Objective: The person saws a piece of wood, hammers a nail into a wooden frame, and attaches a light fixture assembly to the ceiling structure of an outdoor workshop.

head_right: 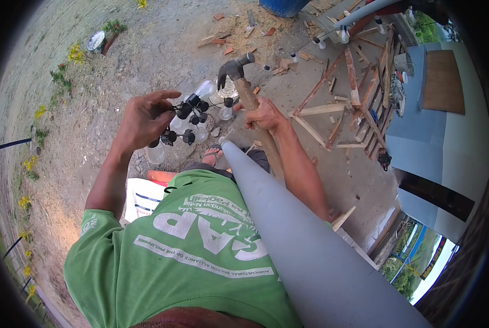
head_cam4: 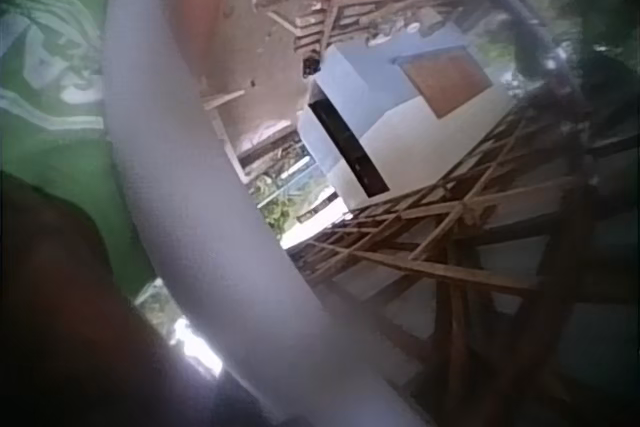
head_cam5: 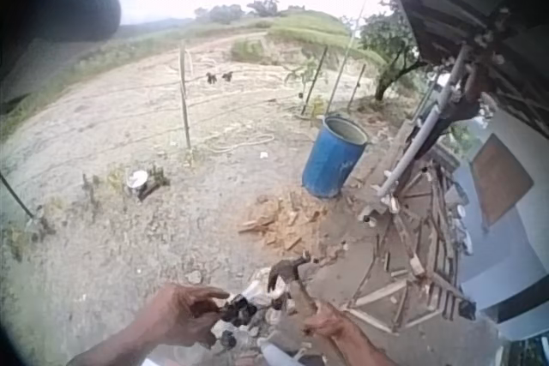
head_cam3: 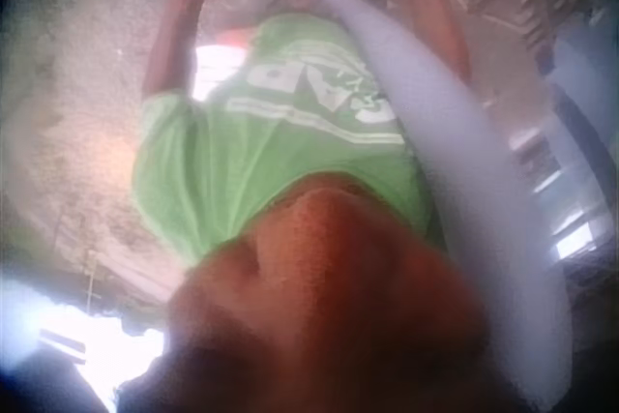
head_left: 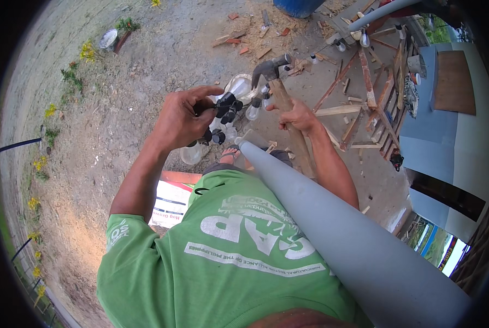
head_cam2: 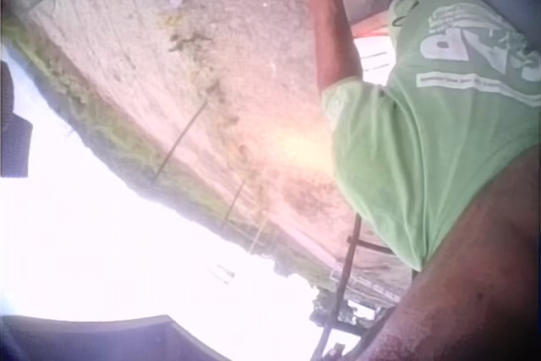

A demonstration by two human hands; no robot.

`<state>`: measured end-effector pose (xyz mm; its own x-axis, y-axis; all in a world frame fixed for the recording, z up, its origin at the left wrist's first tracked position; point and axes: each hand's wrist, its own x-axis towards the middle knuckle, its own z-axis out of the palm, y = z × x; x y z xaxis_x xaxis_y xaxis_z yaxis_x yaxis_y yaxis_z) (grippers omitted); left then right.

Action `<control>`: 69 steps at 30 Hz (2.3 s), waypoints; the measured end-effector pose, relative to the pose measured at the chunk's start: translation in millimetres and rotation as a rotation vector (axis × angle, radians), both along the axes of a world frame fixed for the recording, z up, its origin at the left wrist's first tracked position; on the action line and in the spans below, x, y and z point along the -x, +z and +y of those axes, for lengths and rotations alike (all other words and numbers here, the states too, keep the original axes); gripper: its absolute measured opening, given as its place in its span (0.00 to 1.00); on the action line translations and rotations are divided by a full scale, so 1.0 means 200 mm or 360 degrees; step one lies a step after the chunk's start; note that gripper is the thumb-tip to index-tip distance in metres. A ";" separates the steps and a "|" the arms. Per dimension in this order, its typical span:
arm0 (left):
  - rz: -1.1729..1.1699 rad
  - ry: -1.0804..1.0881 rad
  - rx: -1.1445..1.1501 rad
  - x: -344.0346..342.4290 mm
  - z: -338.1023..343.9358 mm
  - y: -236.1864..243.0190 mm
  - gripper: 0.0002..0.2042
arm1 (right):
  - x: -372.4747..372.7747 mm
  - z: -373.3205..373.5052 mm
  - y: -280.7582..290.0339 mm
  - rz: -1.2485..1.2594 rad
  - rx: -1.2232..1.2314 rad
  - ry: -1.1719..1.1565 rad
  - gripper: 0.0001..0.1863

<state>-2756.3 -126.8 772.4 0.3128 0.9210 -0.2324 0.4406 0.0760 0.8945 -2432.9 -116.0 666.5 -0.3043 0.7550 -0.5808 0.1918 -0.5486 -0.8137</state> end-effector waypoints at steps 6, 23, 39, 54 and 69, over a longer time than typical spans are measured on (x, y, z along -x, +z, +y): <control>-0.0480 -0.0055 0.0026 -0.07 -0.03 0.10 0.19 | 0.13 0.08 0.07 0.0373 -0.0223 0.0193 0.38; -0.0630 -0.0212 0.0073 -0.07 -0.08 0.14 0.18 | 0.28 0.13 0.14 0.0215 -0.0086 0.0577 0.29; -0.0840 0.0601 0.0768 0.39 -0.12 -0.97 0.13 | 0.24 0.02 0.31 0.0004 -0.0649 0.0343 0.15; 0.1174 0.0303 -0.0132 0.77 -0.09 -1.57 0.10 | 0.05 0.03 0.44 -0.0834 -0.0915 -0.0025 0.17; 0.1493 0.0079 0.0173 0.88 -0.26 -1.76 0.11 | -0.21 -0.03 0.47 -0.1292 -0.1672 -0.0096 0.20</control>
<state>-2932.9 -177.9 420.2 -0.0842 0.8867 -0.4546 0.9708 0.1759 0.1633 -2391.8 -121.4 760.8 -0.1014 0.9537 0.2831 0.8193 0.2415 -0.5201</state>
